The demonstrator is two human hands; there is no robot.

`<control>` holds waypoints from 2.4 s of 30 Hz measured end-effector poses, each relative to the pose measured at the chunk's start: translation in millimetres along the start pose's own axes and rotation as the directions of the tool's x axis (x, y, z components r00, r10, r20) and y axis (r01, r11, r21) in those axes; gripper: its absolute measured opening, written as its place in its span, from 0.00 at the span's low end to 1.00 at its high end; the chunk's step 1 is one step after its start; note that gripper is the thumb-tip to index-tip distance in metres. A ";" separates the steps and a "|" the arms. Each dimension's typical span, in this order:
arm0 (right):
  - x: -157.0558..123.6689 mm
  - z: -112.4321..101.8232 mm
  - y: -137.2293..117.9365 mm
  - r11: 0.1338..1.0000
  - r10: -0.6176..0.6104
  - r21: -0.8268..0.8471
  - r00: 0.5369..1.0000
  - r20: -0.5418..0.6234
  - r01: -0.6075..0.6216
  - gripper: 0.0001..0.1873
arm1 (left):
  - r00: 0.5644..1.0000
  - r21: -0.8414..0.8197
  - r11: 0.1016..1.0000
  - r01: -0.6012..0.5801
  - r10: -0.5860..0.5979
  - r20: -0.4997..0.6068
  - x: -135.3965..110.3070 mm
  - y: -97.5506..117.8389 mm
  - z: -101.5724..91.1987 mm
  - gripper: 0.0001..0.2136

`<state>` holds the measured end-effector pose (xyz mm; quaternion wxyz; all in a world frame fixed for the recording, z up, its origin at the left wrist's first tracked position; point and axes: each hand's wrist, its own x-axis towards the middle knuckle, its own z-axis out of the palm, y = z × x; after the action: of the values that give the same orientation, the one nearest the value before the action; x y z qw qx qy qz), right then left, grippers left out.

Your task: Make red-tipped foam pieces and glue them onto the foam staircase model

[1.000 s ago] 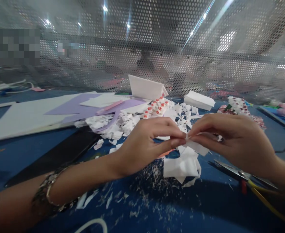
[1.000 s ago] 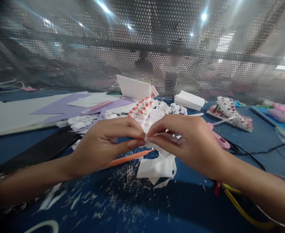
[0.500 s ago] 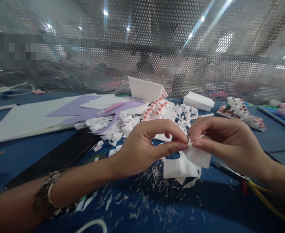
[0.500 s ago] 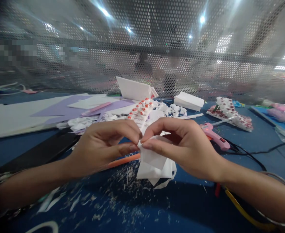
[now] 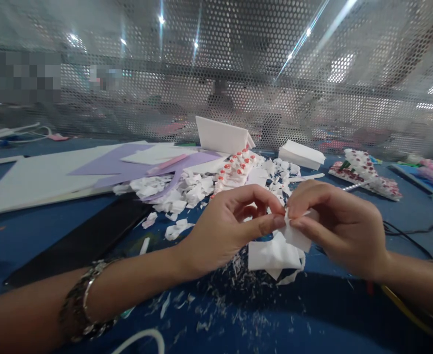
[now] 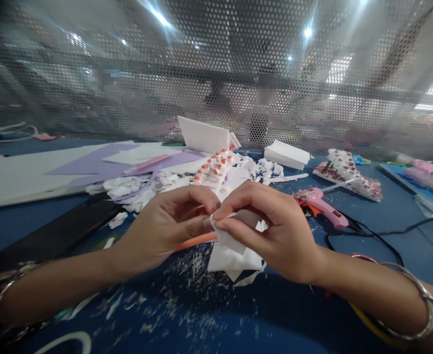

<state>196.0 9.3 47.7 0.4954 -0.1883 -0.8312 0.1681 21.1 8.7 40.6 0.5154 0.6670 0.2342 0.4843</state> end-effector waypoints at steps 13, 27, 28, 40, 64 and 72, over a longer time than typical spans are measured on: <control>-3.4 1.8 -0.5 0.998 0.050 -0.045 0.998 -0.049 -0.053 0.05 | 0.962 0.340 0.901 -0.268 0.268 0.048 -2.9 0.6 -2.5 0.02; 4.8 -9.3 -0.7 0.989 -0.034 -0.143 0.997 0.076 0.045 0.11 | 0.993 -0.025 0.993 0.116 -0.116 0.003 3.9 0.7 -1.5 0.03; 5.6 -11.1 -1.8 0.983 -0.080 -0.155 0.988 0.129 0.099 0.11 | 0.990 -0.030 0.990 0.138 -0.138 -0.002 4.2 1.7 -1.1 0.04; 10.5 -22.7 -12.4 0.787 -0.202 -0.518 0.933 0.299 0.336 0.08 | 0.944 -0.244 0.914 0.325 -0.327 0.032 3.6 0.9 -2.4 0.05; 6.1 -24.1 -11.9 0.680 -0.213 -0.620 0.915 0.343 0.391 0.02 | 0.962 -0.068 0.960 0.273 -0.273 0.004 2.2 0.9 0.6 0.06; 10.6 -16.7 -7.9 0.859 0.018 -0.504 0.981 0.194 0.084 0.03 | 0.994 0.361 0.928 -0.095 0.110 -0.020 -0.3 -3.9 -3.4 0.04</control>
<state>205.0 9.1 67.1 0.3483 -0.2813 -0.8929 -0.0489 18.7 11.4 37.0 0.3542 0.7515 0.2938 0.4728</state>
